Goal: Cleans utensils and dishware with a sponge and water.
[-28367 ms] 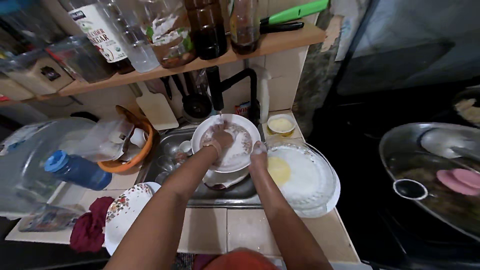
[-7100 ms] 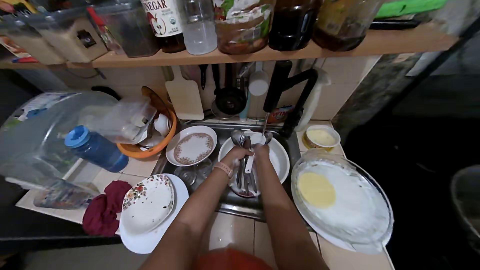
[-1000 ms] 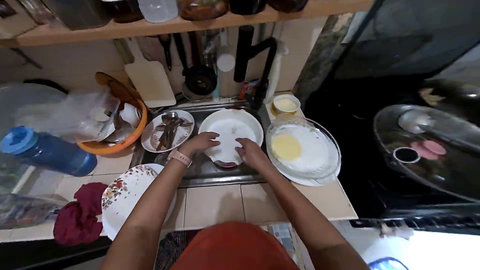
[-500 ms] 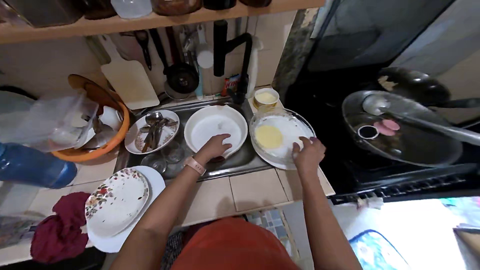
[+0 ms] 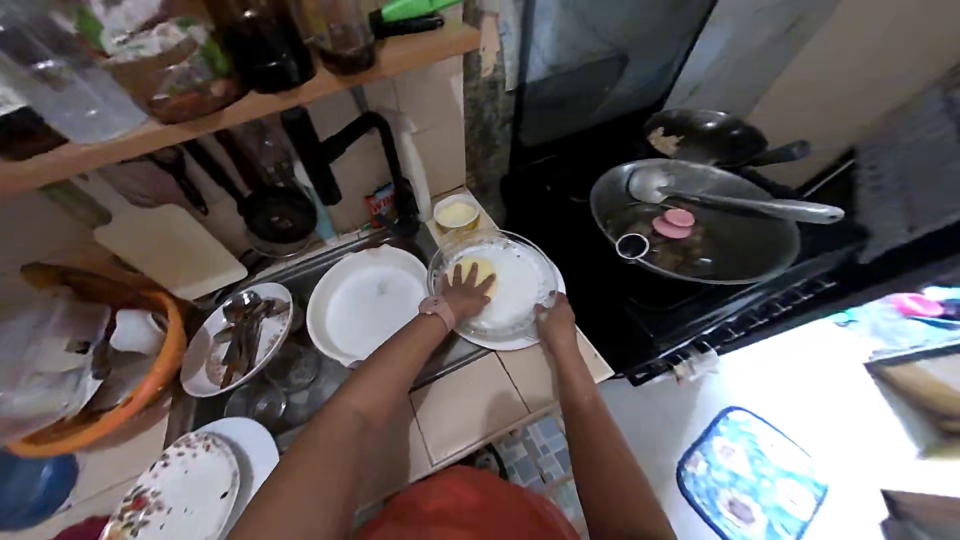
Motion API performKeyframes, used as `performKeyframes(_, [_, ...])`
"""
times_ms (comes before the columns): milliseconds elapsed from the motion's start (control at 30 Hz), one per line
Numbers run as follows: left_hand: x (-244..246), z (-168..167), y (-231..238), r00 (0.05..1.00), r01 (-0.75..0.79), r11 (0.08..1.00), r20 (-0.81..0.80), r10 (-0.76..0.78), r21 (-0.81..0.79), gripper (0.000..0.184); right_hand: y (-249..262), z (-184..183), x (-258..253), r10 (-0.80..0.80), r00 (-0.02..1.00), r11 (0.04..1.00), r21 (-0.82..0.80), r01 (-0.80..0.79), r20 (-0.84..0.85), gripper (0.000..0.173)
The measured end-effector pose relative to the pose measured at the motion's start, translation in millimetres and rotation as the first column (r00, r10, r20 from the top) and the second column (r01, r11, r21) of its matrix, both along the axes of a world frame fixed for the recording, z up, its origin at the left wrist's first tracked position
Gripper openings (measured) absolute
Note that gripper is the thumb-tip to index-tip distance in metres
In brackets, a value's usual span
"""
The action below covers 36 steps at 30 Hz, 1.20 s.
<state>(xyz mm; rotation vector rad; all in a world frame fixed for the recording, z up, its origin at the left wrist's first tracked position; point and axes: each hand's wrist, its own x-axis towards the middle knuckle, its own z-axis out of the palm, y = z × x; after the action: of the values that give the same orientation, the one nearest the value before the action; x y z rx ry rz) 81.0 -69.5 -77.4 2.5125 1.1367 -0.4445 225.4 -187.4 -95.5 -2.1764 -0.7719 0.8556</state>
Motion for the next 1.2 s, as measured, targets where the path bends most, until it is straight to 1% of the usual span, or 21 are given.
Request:
performKeyframes(133, [24.2, -3.8, 17.0, 0.998, -0.047, 0.998, 0.035, 0.046, 0.035, 0.059, 0.8, 2.6, 5.6, 0.008, 1.000, 1.000, 0.004, -0.008, -0.008, 0.052])
performKeyframes(300, [55.6, 9.5, 11.2, 0.997, -0.016, 1.000, 0.070, 0.015, 0.008, 0.057, 3.0, 6.5, 16.4, 0.040, 0.999, 0.999, 0.011, -0.039, -0.027, 0.052])
performKeyframes(333, [59.6, 5.6, 11.3, 0.997, 0.012, 1.000, 0.080, -0.013, 0.012, 0.056, 3.6, 5.9, 18.6, 0.050, 0.999, 0.999, 0.007, -0.050, -0.021, 0.051])
performKeyframes(400, [64.8, -16.5, 19.6, 0.987, 0.106, 0.993, 0.117, -0.111, 0.050, 0.055, 5.9, 4.4, 23.8, 0.073, 0.997, 0.997, -0.001, -0.073, -0.010, 0.050])
performKeyframes(500, [64.1, -25.0, 21.0, 0.951, 0.267, 0.963, 0.151, -0.268, 0.030, 0.047, 10.3, 1.9, 28.1, 0.067, 0.998, 0.998, -0.001, -0.067, 0.000, 0.047])
performKeyframes(633, [48.5, -12.4, 9.3, 0.902, 0.424, 0.901, 0.135, -0.411, -0.089, 0.044, 13.7, 1.3, 30.9, 0.070, 0.997, 0.997, -0.030, -0.069, 0.040, 0.046])
performKeyframes(700, [33.5, 0.2, 5.6, 0.884, 0.468, 0.872, 0.083, -0.460, -0.146, 0.044, 13.9, 0.2, 32.2, 0.070, 0.996, 0.997, -0.030, -0.069, 0.048, 0.045])
performKeyframes(767, [16.1, 14.7, 5.8, 0.866, 0.498, 0.848, 0.065, -0.495, -0.182, 0.042, 15.1, -0.8, 33.1, 0.062, 0.997, 0.998, -0.021, -0.062, 0.046, 0.045])
performKeyframes(833, [-1.5, 24.1, 11.0, 0.872, 0.486, 0.851, 0.043, -0.488, -0.197, 0.046, 15.7, -2.3, 34.2, 0.063, 0.997, 0.998, -0.017, -0.062, 0.047, 0.046])
performKeyframes(867, [-9.0, 27.4, 15.0, 0.889, 0.452, 0.871, 0.014, -0.458, -0.195, 0.050, 16.1, -3.2, 35.0, 0.067, 0.996, 0.998, -0.014, -0.067, 0.054, 0.047])
performKeyframes(933, [-19.1, 35.6, 24.8, 0.911, 0.385, 0.907, -0.084, -0.403, -0.172, 0.063, 17.2, -5.1, 37.4, 0.079, 0.995, 0.997, -0.008, -0.079, 0.068, 0.048])
performKeyframes(967, [-22.9, 38.6, 31.5, 0.911, 0.371, 0.916, -0.130, -0.390, -0.152, 0.065, 17.7, -5.1, 38.8, 0.087, 0.994, 0.996, -0.007, -0.086, 0.072, 0.049])
performKeyframes(1000, [-26.9, 39.4, 38.7, 0.908, 0.375, 0.919, -0.152, -0.391, -0.121, 0.060, 18.3, -4.9, 40.4, 0.098, 0.992, 0.995, -0.007, -0.098, 0.076, 0.049])
performKeyframes(1067, [-29.8, 36.7, 54.3, 0.884, 0.432, 0.901, -0.179, -0.433, -0.044, 0.039, 19.0, -3.8, 45.0, 0.121, 0.990, 0.992, 0.010, -0.122, 0.069, 0.048])
performKeyframes(1100, [-26.7, 37.8, 60.9, 0.866, 0.460, 0.888, -0.213, -0.453, -0.019, 0.032, 19.9, -4.1, 47.8, 0.133, 0.989, 0.991, 0.025, -0.134, 0.060, 0.047])
performKeyframes(1133, [-22.0, 39.6, 67.6, 0.848, 0.484, 0.875, -0.246, -0.469, -0.003, 0.029, 21.1, -4.4, 50.8, 0.145, 0.988, 0.988, 0.036, -0.147, 0.052, 0.047])
performKeyframes(1200, [-12.1, 36.2, 85.8, 0.824, 0.537, 0.842, -0.249, -0.509, 0.056, 0.026, 24.9, -5.5, 56.6, 0.175, 0.984, 0.984, 0.035, -0.177, 0.045, 0.047])
